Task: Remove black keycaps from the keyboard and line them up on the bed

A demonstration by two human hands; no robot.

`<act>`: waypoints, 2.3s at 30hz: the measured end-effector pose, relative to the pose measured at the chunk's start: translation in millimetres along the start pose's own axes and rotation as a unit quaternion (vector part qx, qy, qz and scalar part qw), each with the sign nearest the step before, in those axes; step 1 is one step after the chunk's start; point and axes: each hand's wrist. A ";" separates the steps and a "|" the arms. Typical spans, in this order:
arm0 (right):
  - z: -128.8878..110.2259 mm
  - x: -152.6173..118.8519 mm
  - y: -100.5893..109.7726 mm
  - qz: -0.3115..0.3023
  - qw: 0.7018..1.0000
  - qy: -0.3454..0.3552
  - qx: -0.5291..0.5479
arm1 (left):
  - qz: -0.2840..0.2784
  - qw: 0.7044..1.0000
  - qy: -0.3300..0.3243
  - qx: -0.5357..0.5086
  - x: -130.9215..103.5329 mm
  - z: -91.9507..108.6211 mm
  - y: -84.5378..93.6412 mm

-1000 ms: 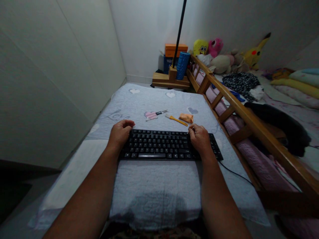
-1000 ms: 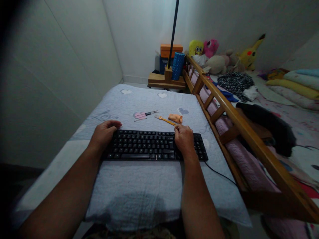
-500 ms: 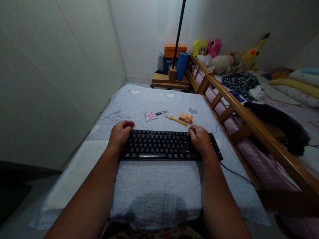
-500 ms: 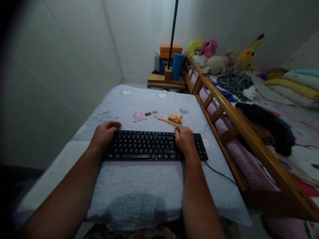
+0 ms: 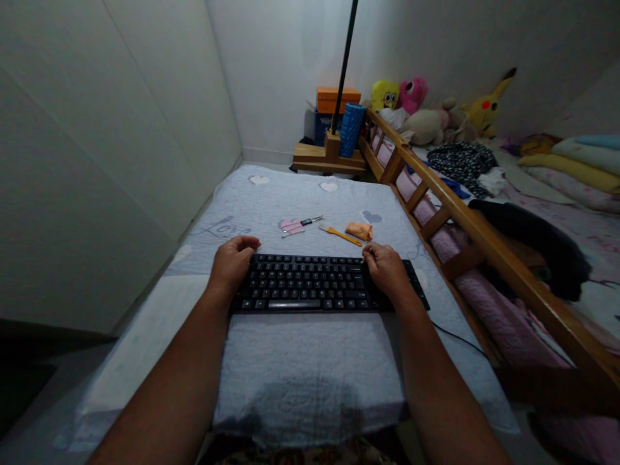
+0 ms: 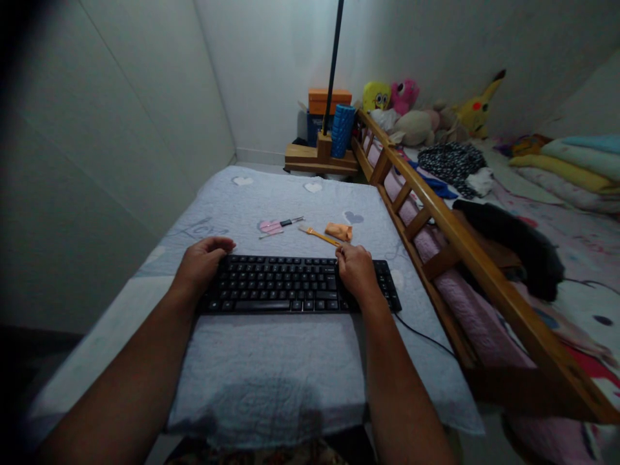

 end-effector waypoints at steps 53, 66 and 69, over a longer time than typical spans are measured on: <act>14.7 -3.8 -4.2 0.079 0.995 -0.006 0.063 | 0.014 0.987 0.052 -0.152 4.6 3.7 -0.4; 14.5 -4.5 -3.8 0.079 0.995 -0.007 0.060 | 0.009 0.984 0.057 -0.168 5.2 3.8 -1.1; 18.4 -6.0 1.9 0.088 0.994 -0.023 0.058 | 0.007 0.984 0.061 -0.170 4.1 5.6 -1.3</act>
Point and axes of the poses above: each hand's wrist, its own x-axis towards the middle knuckle, its own y-axis out of the back of the hand, z = x × y, and after that the axes turned 11 degrees about x, right-handed
